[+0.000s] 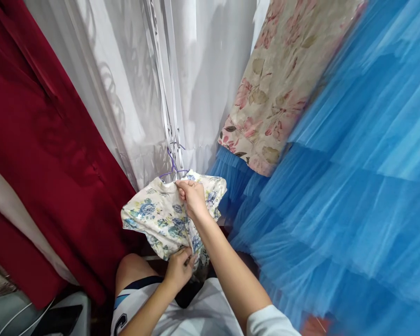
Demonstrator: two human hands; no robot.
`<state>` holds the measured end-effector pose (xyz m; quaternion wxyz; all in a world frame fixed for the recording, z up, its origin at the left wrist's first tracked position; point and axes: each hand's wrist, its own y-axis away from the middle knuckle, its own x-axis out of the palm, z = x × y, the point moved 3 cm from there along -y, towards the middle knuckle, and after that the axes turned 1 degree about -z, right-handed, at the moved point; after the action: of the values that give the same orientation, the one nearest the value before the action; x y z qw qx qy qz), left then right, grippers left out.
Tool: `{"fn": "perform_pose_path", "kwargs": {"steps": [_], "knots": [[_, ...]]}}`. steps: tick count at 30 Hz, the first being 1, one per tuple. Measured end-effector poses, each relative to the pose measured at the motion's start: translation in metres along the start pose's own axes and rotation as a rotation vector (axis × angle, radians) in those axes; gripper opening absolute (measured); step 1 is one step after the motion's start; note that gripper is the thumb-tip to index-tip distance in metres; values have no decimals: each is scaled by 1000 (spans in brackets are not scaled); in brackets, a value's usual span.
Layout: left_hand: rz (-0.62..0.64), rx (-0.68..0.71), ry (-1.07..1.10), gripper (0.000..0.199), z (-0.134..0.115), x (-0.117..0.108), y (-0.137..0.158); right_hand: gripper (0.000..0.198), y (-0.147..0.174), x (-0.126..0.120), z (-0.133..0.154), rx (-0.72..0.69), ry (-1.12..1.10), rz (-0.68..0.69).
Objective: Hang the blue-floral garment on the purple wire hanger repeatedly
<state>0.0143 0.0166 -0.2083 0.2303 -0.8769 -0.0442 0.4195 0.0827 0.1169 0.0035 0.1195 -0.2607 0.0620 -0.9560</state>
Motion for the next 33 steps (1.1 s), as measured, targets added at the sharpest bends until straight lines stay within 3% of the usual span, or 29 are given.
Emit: {"fn": "perform_pose_path", "kwargs": {"steps": [2,4,6,9,12,16,19,22,25,28,31,33], "knots": [[47,30,-4,11,1,-11,-8,21,8,-3,0,-38,40,-13],[27,64,68,11,-2,-36,-22,20,17,-7,-1,-62,96,-16],[-80,100,185,16,-12,-74,-41,21,26,-9,-1,-89,150,-17],[-378,75,245,23,-31,-138,-74,24,36,-8,2,-113,232,-15],[-355,112,202,30,-50,-175,-106,23,41,-3,7,-130,299,14],[-339,220,128,21,-62,-183,-127,26,35,-4,4,-154,348,17],[-427,240,103,19,-67,-182,-129,25,25,-10,-12,-199,452,-10],[-588,192,125,20,-66,-194,-129,22,21,-18,-33,-192,592,-24],[-790,75,184,20,-41,-220,-129,19,28,-25,-50,-121,645,5],[-1041,-101,386,18,13,-237,-123,17,45,-24,-60,-89,656,58],[-1263,-455,952,9,75,-223,-109,16,64,-15,-72,-51,645,124],[-1225,-657,1193,13,99,-197,-99,14,73,-11,-82,-13,631,140]]}}
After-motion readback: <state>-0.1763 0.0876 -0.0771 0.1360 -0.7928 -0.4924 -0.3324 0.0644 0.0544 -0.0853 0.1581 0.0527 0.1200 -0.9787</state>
